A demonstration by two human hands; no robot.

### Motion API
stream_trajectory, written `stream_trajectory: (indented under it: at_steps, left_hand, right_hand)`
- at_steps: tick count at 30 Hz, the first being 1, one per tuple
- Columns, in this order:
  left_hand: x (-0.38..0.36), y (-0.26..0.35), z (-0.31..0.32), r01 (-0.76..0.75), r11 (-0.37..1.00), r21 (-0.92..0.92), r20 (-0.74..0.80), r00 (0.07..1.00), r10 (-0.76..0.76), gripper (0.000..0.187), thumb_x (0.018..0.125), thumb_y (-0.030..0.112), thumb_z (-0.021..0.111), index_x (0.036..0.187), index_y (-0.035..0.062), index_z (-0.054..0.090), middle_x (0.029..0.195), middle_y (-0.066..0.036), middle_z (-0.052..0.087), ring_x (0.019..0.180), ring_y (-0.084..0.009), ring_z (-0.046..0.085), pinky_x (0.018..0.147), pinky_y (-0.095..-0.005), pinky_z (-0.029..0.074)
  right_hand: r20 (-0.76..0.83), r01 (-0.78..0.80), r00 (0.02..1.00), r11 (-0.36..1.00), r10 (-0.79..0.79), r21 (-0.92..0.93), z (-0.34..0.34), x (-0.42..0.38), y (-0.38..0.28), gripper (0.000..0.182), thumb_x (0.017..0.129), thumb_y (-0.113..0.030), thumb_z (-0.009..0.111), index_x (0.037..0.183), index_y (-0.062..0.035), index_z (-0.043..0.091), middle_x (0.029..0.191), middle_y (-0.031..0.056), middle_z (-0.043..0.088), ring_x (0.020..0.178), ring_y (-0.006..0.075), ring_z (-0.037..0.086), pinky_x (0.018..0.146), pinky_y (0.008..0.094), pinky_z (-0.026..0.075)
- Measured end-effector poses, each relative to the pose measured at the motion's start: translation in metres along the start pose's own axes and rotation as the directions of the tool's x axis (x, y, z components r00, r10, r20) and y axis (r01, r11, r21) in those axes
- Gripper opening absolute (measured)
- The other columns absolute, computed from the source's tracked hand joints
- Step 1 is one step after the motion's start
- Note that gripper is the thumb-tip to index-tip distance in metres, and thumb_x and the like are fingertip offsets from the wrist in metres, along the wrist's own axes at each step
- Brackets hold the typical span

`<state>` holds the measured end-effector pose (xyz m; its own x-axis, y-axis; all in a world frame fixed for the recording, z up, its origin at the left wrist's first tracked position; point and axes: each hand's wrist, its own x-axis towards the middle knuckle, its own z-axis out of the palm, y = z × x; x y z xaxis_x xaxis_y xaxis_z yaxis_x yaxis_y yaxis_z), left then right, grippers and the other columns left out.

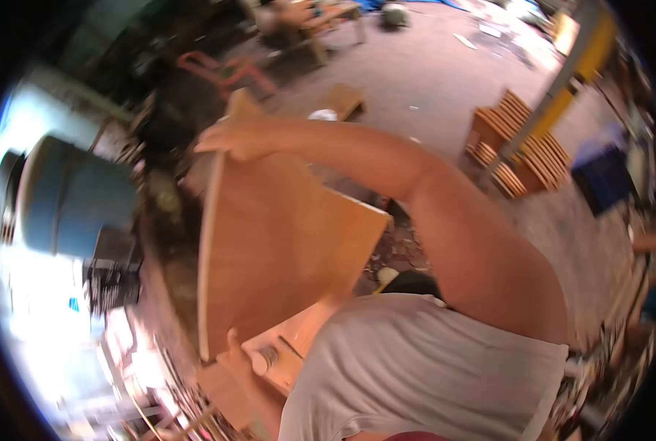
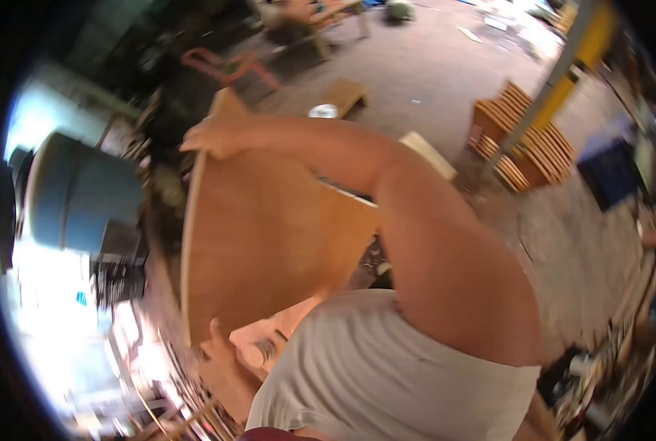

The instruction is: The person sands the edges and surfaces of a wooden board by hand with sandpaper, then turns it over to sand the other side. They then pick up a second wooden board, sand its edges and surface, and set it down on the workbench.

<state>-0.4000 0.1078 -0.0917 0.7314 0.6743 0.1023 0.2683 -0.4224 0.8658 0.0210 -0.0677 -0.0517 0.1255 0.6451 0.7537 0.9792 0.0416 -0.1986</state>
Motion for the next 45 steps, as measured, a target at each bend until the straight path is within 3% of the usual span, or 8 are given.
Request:
stream_trajectory:
  at_steps: [4, 6, 14, 23, 33, 36, 39, 45]
  left_hand:
    - [0.020, -0.041, -0.003, -0.264, 0.955, -0.133, 0.053, 0.961, 0.273, 0.044, 0.090, 0.015, 0.065, 0.124, -0.0094, 0.054, 0.123, -0.017, 0.060, 0.110, -0.0264, 0.058, 0.092, -0.0382, 0.048]
    - [0.025, -0.041, -0.001, -0.310, 0.934, -0.180, 0.090, 0.940, 0.329, 0.045, 0.090, 0.015, 0.065, 0.125, -0.0093, 0.053, 0.124, -0.017, 0.059, 0.110, -0.0262, 0.057, 0.091, -0.0390, 0.049]
    - [0.038, -0.012, -0.005, -0.592, 0.781, -0.199, 0.221, 0.750, 0.624, 0.038, 0.088, 0.020, 0.068, 0.111, -0.0092, 0.060, 0.098, -0.016, 0.068, 0.087, -0.0254, 0.064, 0.079, -0.0370, 0.050]
    - [0.030, -0.002, 0.006, -0.340, 0.831, -0.441, 0.227, 0.853, 0.469, 0.036, 0.087, 0.019, 0.068, 0.109, -0.0094, 0.061, 0.095, -0.017, 0.068, 0.084, -0.0233, 0.064, 0.075, -0.0359, 0.051]
    - [0.054, -0.057, 0.015, -0.766, 0.643, -0.002, -0.026, 0.643, 0.766, 0.023, 0.084, 0.012, 0.060, 0.102, -0.0027, 0.062, 0.094, -0.019, 0.068, 0.086, -0.0346, 0.066, 0.076, -0.0387, 0.050]
    - [0.029, -0.007, 0.001, -0.351, 0.924, -0.154, 0.158, 0.914, 0.374, 0.025, 0.086, 0.016, 0.067, 0.103, -0.0015, 0.066, 0.095, -0.014, 0.069, 0.085, -0.0251, 0.065, 0.077, -0.0366, 0.050]
    - [0.023, -0.005, 0.000, -0.281, 0.948, -0.152, 0.051, 0.955, 0.291, 0.035, 0.086, 0.022, 0.071, 0.105, -0.0072, 0.067, 0.093, -0.013, 0.071, 0.079, -0.0188, 0.064, 0.073, -0.0383, 0.051]
    - [0.016, 0.025, 0.001, -0.458, 0.884, -0.095, -0.346, 0.848, 0.402, 0.038, 0.099, 0.026, 0.051, 0.118, -0.0055, 0.062, 0.112, -0.015, 0.065, 0.097, -0.0217, 0.063, 0.083, -0.0321, 0.052]
  right_hand:
    - [0.162, 0.010, 0.986, 0.942, 0.048, -0.335, -0.009, 0.010, 0.004, 0.045, 0.076, -0.001, 0.058, 0.121, -0.0058, 0.062, 0.126, 0.0154, 0.058, 0.123, 0.0306, 0.050, 0.102, 0.0392, 0.042]
    - [0.355, -0.147, 0.858, 0.840, 0.370, -0.522, -0.016, 0.019, -0.005, 0.042, 0.078, -0.005, 0.059, 0.119, -0.0088, 0.064, 0.124, 0.0112, 0.060, 0.123, 0.0272, 0.051, 0.107, 0.0411, 0.038]
    - [0.247, -0.299, 0.859, 0.831, 0.448, -0.469, -0.010, 0.003, -0.040, 0.044, 0.079, -0.003, 0.056, 0.120, -0.0141, 0.066, 0.120, 0.0084, 0.063, 0.121, 0.0266, 0.053, 0.111, 0.0512, 0.031]
    - [0.151, -0.174, 0.962, 0.935, 0.229, -0.308, 0.064, 0.011, -0.207, 0.035, 0.076, -0.003, 0.058, 0.109, -0.0092, 0.067, 0.106, 0.0090, 0.064, 0.106, 0.0276, 0.057, 0.107, 0.0477, 0.035]
    - [0.233, 0.051, 0.969, 0.990, -0.081, 0.132, 0.100, 0.027, -0.318, 0.042, 0.076, -0.011, 0.062, 0.117, -0.0078, 0.062, 0.103, 0.0103, 0.062, 0.110, 0.0290, 0.056, 0.103, 0.0417, 0.040]
    - [0.334, -0.052, 0.940, 0.997, 0.068, -0.057, 0.082, 0.024, -0.266, 0.037, 0.075, -0.011, 0.062, 0.111, -0.0070, 0.064, 0.106, 0.0116, 0.063, 0.109, 0.0306, 0.057, 0.100, 0.0423, 0.042]
    - [-0.106, 0.218, 0.973, 0.970, -0.208, 0.103, 0.094, 0.012, -0.221, 0.037, 0.072, -0.004, 0.058, 0.107, -0.0069, 0.066, 0.108, 0.0149, 0.064, 0.105, 0.0341, 0.058, 0.094, 0.0440, 0.046]
    - [-0.348, 0.179, 0.924, 0.983, -0.157, 0.033, 0.104, 0.019, -0.201, 0.020, 0.070, -0.009, 0.060, 0.086, -0.0117, 0.072, 0.083, 0.0084, 0.066, 0.086, 0.0289, 0.061, 0.078, 0.0424, 0.046]
